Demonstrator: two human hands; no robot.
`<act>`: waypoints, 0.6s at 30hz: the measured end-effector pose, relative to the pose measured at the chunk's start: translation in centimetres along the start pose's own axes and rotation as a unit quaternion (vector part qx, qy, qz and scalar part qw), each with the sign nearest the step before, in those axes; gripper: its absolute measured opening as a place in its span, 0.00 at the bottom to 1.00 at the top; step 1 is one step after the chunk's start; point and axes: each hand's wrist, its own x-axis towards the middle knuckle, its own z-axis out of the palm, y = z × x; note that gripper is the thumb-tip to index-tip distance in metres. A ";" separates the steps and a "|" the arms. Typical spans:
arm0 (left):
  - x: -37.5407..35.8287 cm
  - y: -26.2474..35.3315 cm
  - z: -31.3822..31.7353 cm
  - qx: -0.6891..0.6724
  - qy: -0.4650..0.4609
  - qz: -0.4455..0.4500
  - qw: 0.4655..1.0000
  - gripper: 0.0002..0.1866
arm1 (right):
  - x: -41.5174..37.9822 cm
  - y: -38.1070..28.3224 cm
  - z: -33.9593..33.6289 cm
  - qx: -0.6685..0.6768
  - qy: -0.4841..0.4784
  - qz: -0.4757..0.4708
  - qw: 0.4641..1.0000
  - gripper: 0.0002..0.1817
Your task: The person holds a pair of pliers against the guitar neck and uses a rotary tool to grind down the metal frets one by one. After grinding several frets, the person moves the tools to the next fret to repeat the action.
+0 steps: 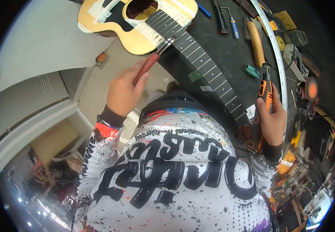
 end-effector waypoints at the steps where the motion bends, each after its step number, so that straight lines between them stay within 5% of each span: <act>1: 0.4 0.0 0.1 0.011 -0.009 0.009 1.000 0.20 | -0.3 -1.0 -0.1 0.015 -0.026 0.007 1.000 0.38; 4: 1.2 0.5 0.3 0.006 -0.021 0.026 0.999 0.20 | 0.0 -0.4 -0.1 -0.016 -0.040 -0.062 0.997 0.38; 18: 3.3 4.3 1.6 0.067 -0.057 0.041 0.995 0.20 | 0.4 -4.9 3.1 -0.050 -0.133 -0.092 0.986 0.37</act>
